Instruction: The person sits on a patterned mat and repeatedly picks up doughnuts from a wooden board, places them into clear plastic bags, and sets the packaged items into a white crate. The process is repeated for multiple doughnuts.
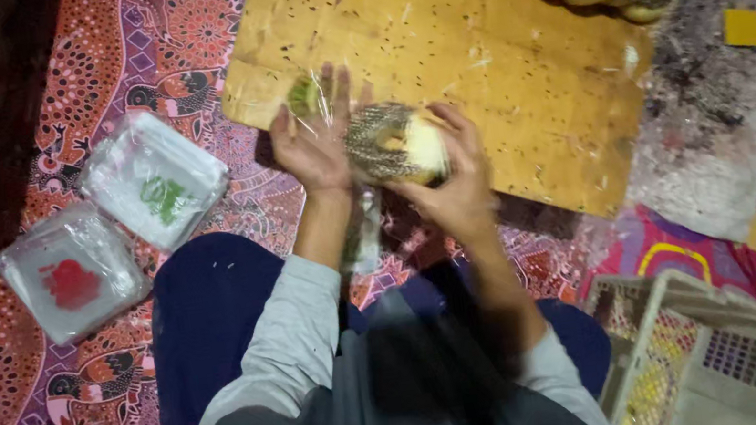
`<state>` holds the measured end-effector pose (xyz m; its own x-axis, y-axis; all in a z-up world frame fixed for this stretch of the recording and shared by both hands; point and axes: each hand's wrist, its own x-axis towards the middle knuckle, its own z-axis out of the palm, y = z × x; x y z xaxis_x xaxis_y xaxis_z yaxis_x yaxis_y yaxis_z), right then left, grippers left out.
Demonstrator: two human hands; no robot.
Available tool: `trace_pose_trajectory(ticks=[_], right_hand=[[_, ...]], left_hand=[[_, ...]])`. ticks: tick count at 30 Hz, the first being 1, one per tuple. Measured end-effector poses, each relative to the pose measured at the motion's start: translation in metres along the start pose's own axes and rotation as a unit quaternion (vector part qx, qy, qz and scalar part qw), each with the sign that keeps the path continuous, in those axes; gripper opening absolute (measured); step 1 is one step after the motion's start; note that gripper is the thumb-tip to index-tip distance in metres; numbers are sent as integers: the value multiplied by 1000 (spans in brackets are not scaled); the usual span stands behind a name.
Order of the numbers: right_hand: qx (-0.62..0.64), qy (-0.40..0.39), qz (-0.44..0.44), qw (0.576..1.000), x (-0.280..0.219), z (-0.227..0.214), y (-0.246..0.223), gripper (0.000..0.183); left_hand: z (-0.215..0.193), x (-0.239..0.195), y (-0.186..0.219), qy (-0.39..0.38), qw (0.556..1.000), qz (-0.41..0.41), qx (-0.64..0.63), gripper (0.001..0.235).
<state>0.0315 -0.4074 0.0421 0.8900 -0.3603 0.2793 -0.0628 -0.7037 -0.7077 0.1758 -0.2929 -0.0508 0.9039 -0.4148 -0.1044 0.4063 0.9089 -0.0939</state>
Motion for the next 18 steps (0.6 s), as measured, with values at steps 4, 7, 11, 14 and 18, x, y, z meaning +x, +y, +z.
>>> trace_pose_trajectory(ticks=[4,7,11,14,18], right_hand=[[-13,24,21,999,-16,21,-28,89],[2,32,32,999,-36,25,-38,89],[-26,108,71,991,-48,31,-41,82],[-34,148,45,987,-49,34,-41,81],[-90,161,-15,983,-53,39,-50,88]], left_hand=[[13,-36,-14,-35,996,12,79,69],[11,-61,-14,10,995,-5,100,81],[8,-108,-41,-3,980,-106,166,85],[15,-154,-40,-60,915,-22,399,86],[30,-192,-9,-76,531,329,777,106]])
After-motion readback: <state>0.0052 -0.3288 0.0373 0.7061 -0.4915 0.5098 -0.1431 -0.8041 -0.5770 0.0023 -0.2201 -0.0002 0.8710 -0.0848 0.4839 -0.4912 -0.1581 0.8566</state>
